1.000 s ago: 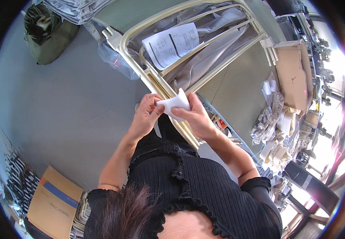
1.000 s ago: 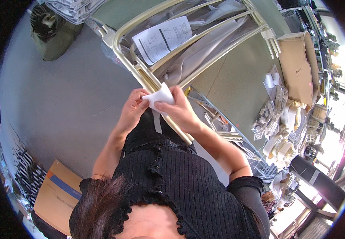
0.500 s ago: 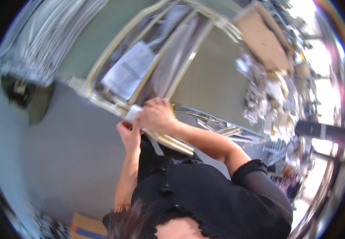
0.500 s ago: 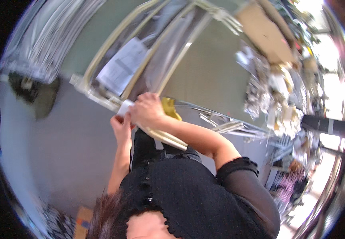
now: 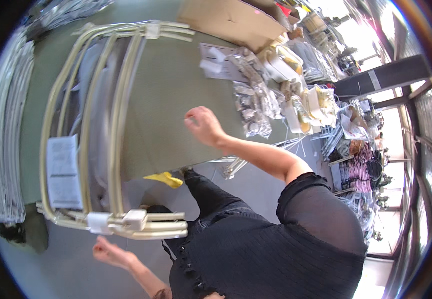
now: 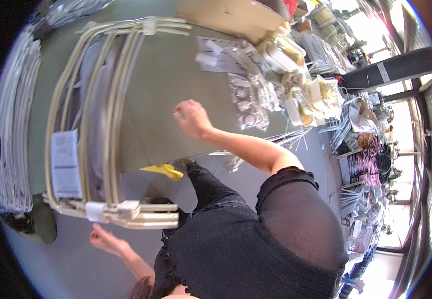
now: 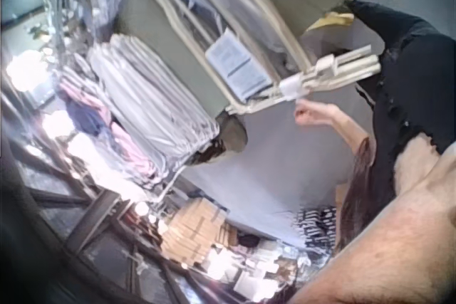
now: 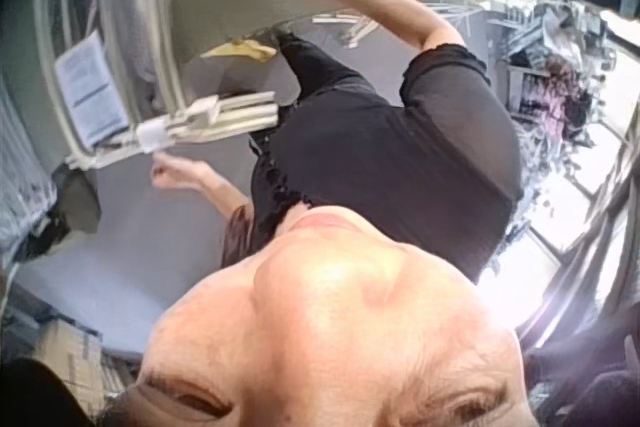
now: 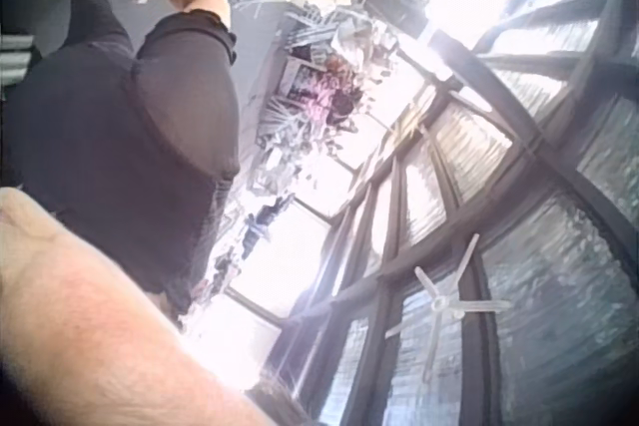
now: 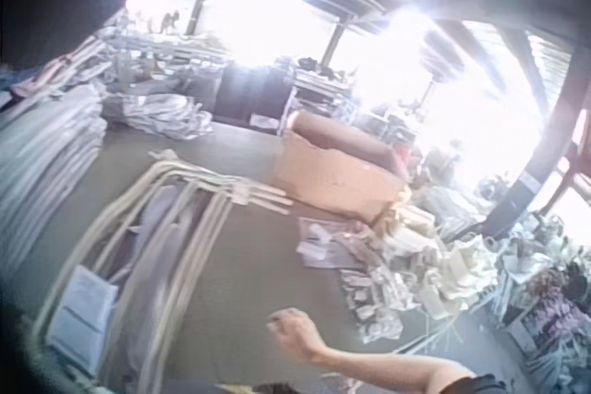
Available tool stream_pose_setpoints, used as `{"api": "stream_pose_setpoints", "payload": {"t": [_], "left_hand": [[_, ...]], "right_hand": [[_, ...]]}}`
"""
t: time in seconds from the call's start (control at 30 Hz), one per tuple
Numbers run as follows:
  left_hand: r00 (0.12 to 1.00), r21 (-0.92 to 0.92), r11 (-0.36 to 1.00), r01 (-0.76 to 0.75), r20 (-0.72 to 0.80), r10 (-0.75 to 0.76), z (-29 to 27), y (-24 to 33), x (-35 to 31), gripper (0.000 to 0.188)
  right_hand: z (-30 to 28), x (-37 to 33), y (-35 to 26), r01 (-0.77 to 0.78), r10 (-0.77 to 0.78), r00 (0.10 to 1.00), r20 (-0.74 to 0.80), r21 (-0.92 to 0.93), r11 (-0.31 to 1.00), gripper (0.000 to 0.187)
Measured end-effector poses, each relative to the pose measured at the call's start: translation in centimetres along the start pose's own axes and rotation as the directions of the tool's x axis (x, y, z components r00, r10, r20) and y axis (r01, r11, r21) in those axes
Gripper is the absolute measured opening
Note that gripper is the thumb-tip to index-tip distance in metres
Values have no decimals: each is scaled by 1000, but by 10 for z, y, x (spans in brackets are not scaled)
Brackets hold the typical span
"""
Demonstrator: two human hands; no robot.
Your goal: The person assembles a folded metal frame by attaching white plastic components and securing them with zip ties. They then place the assembled frame into a large clear plastic bag along with additional small parts.
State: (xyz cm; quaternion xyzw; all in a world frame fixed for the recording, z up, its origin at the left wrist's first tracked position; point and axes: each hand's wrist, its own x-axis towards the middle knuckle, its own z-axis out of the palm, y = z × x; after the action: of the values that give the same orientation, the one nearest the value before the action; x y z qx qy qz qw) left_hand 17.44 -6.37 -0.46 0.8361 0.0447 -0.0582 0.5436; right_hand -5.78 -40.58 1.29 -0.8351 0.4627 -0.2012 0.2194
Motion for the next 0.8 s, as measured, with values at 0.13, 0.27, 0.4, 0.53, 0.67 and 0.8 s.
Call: {"api": "stream_pose_setpoints", "payload": {"t": [0.13, 0.27, 0.4, 0.53, 0.67, 0.8], "left_hand": [[959, -38, 961, -273, -87, 269, 23, 27, -36, 28], [915, -61, 920, -388, 98, 392, 107, 98, -107, 21], [833, -162, 926, -342, 404, 379, 176, 126, -157, 13], [723, -176, 960, -217, 632, 279, 215, 150, -198, 15], [600, -204, 962, -181, 752, 273, 239, 158, -216, 17], [460, -235, 956, -177, 839, 291, 262, 170, -241, 14]], "right_hand": [[-106, -22, 135, -293, 286, 955, -78, -104, 950, 14], [-203, -96, 256, -706, 675, 705, -214, -133, 695, 16], [-238, -171, 332, -991, 988, 133, 82, 39, 131, 22], [-190, -220, 369, -945, 972, 47, 232, 325, -32, 20], [-203, -204, 341, -805, 912, 68, 405, 562, -190, 13], [-275, -148, 258, -543, 766, 265, 586, 747, -384, 13]]}}
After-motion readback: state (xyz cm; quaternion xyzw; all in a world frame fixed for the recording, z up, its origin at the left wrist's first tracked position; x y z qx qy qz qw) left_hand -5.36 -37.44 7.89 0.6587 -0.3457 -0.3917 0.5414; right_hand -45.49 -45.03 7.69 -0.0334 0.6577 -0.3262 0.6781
